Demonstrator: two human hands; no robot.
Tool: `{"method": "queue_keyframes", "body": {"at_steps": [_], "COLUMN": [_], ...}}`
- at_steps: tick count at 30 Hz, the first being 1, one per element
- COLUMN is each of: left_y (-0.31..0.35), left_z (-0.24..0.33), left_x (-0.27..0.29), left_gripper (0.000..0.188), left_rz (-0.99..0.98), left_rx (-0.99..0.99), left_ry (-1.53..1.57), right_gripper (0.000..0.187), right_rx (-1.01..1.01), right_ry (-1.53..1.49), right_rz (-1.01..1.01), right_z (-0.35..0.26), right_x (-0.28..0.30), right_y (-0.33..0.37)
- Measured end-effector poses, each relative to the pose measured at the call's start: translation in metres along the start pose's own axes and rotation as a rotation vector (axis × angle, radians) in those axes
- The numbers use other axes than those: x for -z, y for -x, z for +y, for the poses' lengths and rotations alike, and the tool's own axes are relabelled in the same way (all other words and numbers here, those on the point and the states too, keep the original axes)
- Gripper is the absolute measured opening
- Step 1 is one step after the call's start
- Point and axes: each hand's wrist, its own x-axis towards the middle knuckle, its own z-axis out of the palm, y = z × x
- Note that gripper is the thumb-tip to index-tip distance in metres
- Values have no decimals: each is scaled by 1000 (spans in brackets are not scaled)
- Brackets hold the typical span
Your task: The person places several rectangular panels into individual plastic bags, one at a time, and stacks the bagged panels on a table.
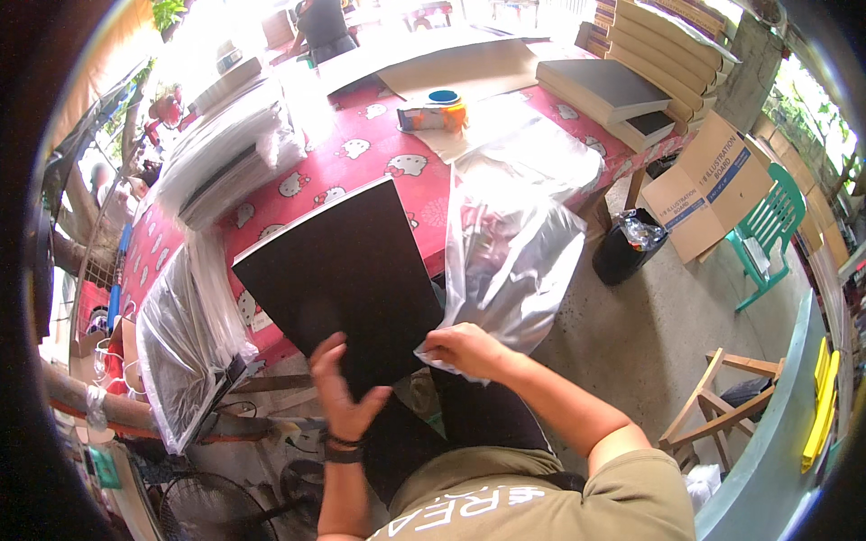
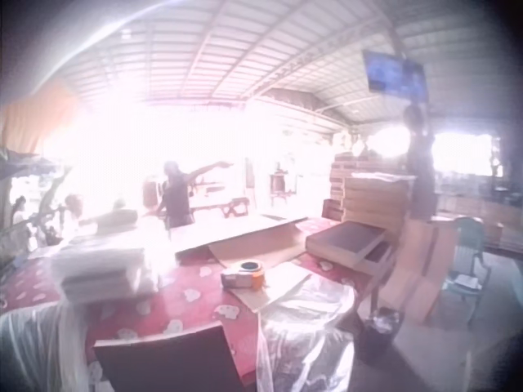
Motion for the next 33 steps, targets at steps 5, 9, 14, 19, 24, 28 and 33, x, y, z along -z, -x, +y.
{"method": "queue_keyframes", "body": {"at_steps": [5, 9, 14, 19, 24, 28, 33], "left_y": [9, 11, 18, 15, 22, 21, 31], "left_z": [9, 0, -1, 3, -3, 9, -2], "left_x": [-65, -65, -66, -64, -62, -68, -59], "left_gripper": [63, 35, 22, 21, 24, 24, 36], "left_rz": [-321, -279, -348, -225, -136, 66, 133], "left_rx": [438, 526, 752, 752, 736, 825, 884], "left_ry": [536, 578, 755, 767, 832, 902, 997], "right_gripper": [15, 18, 17, 16, 15, 16, 19], "right_rx": [-125, -148, -130, -150, -116, -84, -181], "right_ry": [122, 136, 52, -113, -85, -7, -213], "right_rz": [221, 238, 299, 340, 395, 446, 416], "right_z": [-39, -51, -38, -40, -31, -33, -18], "right_x": [-7, 1, 4, -4, -15, -29, -36], "right_y": [-3, -6, 10, 10, 8, 7, 0]}}
